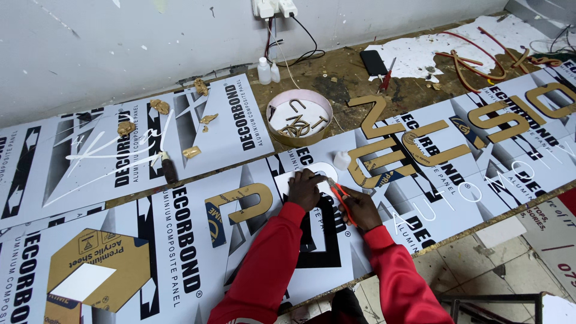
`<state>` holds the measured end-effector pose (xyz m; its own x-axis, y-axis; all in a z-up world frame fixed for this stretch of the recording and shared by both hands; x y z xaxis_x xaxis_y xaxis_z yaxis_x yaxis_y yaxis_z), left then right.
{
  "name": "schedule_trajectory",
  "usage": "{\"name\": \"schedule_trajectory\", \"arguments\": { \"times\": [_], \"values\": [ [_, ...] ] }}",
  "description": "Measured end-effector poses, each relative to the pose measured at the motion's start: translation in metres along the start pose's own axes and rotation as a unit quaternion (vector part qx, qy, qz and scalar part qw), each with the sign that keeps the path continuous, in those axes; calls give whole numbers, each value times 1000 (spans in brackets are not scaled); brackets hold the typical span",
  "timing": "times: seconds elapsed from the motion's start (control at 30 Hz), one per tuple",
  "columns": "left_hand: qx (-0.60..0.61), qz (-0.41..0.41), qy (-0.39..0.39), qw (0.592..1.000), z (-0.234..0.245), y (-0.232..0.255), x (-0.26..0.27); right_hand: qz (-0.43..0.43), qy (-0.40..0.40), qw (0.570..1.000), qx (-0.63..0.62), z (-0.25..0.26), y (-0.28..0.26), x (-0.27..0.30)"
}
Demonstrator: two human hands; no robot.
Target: The person assembles a large letter R by applying glue to the edges of a cardboard template and attaching a black plastic backing. They then apply glue to the edges of the black backing and attach a white plastic front piece to complete the letter.
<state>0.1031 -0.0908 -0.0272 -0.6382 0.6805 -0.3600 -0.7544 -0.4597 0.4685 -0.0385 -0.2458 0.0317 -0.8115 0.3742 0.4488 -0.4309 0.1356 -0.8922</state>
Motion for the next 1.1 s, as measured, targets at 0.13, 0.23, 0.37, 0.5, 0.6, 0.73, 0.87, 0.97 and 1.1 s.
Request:
{"name": "schedule_trajectory", "arguments": {
  "times": [0.13, 0.23, 0.37, 0.5, 0.6, 0.73, 0.87, 0.97, 1.1],
  "values": [
    [21, 22, -9, 999, -7, -10, -1, 12, 6, 1000, -6, -3, 0, 5],
    [56, 39, -1, 998, -6, -12, 0, 27, 22, 999, -6, -6, -4, 17],
    [66, 43, -1, 997, -5, -14, 1, 19, 37, 999, 8, -11, -15, 28],
    [41, 36, -21, 998, -12, -18, 1, 13, 42, 998, 33, -8, -15, 25],
    [25, 33, -31, 999, -8, -13, 2, 11, 41, 999, 34, -7, -13, 23],
    [27, 19, -22, 999, 4, -3, 2, 6, 46, 998, 39, -8, -12, 18],
    [4, 7, -35, 999, 8, 2, 3, 19, 28, 999, 20, -8, -13, 20],
    [11, 8, -37, 999, 10, 3, 1, 25, 23, 999, 10, -8, -10, 15],
    [25, 3, -23, 999, 4, -6, 1, 40, 15, 999, 8, -8, -6, 12]
  ]
}}
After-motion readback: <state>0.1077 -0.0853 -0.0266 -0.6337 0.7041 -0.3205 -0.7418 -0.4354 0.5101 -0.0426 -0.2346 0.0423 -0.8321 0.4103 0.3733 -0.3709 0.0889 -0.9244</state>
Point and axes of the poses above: each hand's wrist, its own x-axis away from the middle knuckle, its own z-axis out of the back of the hand, y = z × x, the point moved 1 cm from there along -x, towards the middle knuckle, and after that the axes turned 6 degrees about -z, right-handed, at the moved point
